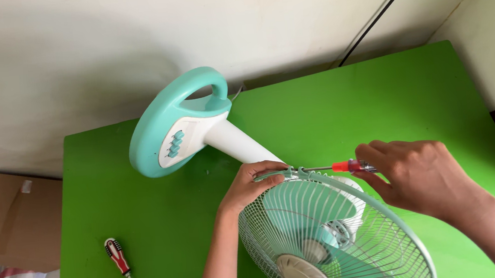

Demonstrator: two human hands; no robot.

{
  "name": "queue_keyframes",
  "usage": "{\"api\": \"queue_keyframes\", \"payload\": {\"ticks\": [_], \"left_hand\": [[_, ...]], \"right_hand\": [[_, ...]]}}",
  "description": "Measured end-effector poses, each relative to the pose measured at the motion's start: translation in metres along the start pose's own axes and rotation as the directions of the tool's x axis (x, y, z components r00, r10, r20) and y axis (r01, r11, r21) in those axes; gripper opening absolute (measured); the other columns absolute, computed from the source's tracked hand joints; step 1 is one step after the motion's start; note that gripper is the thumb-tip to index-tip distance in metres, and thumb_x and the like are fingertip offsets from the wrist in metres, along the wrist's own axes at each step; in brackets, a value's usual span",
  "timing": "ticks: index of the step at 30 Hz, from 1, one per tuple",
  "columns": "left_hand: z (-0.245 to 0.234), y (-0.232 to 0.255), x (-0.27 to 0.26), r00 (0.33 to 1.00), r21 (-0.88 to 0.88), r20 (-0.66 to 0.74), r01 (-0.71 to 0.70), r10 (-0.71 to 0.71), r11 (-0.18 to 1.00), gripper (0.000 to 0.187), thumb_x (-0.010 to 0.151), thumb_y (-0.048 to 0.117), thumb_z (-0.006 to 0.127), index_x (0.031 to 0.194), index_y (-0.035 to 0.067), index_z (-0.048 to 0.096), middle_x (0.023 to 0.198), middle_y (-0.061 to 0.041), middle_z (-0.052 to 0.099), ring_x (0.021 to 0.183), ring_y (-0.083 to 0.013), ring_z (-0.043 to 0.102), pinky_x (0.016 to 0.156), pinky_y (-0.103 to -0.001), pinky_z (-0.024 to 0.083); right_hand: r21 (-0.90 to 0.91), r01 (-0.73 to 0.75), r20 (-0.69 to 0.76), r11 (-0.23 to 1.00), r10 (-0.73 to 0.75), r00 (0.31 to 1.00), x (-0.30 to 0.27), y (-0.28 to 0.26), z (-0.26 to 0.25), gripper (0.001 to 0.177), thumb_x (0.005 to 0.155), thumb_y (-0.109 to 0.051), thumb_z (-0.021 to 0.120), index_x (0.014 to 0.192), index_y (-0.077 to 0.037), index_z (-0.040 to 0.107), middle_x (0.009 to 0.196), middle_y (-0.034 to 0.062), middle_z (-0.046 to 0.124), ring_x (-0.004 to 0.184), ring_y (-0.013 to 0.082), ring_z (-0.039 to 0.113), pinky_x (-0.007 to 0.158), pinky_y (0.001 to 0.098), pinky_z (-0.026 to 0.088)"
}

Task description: The person assembles a teal and white table fan on a green table. They attach a plastic ring to the fan head, then secure the front wire cage using a screwdriver to tighten screws at the base of the neck. The fan is then stood upright.

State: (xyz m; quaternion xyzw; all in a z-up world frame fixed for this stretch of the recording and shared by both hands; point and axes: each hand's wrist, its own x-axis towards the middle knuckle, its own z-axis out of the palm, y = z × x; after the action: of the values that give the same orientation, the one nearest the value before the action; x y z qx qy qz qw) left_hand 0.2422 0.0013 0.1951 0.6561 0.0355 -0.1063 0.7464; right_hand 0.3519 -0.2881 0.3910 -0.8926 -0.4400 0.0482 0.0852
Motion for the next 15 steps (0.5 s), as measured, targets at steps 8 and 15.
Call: {"api": "queue_keyframes", "payload": {"ticks": [8,15], "left_hand": [[-0.009,-0.004,0.002,0.999,-0.074,0.026,0.042,-0.040,0.996,0.040,0.085,0.025,0.083,0.118,0.004,0.076,0.107,-0.006,0.079,0.100,-0.0124,0.073,0.090,-0.030,0.059],[-0.013,-0.017,0.001,0.999,-0.137,0.029,0.021,-0.017,0.990,0.038,0.086,0.022,0.084,0.117,0.000,0.076,0.101,-0.007,0.079,0.092,-0.0109,0.072,0.082,-0.026,0.058]], "right_hand": [[-0.090,-0.046,0.261,0.995,0.068,0.963,0.033,-0.012,-0.003,0.030,0.090,-0.041,0.064,0.107,-0.018,0.070,0.083,0.0002,0.075,0.062,0.0198,0.073,0.056,0.0379,0.059],[-0.049,0.030,0.310,0.998,-0.014,0.951,0.071,-0.020,0.005,0.033,0.088,-0.044,0.061,0.106,-0.019,0.072,0.090,0.0000,0.077,0.075,0.0196,0.074,0.065,0.0382,0.059]]}}
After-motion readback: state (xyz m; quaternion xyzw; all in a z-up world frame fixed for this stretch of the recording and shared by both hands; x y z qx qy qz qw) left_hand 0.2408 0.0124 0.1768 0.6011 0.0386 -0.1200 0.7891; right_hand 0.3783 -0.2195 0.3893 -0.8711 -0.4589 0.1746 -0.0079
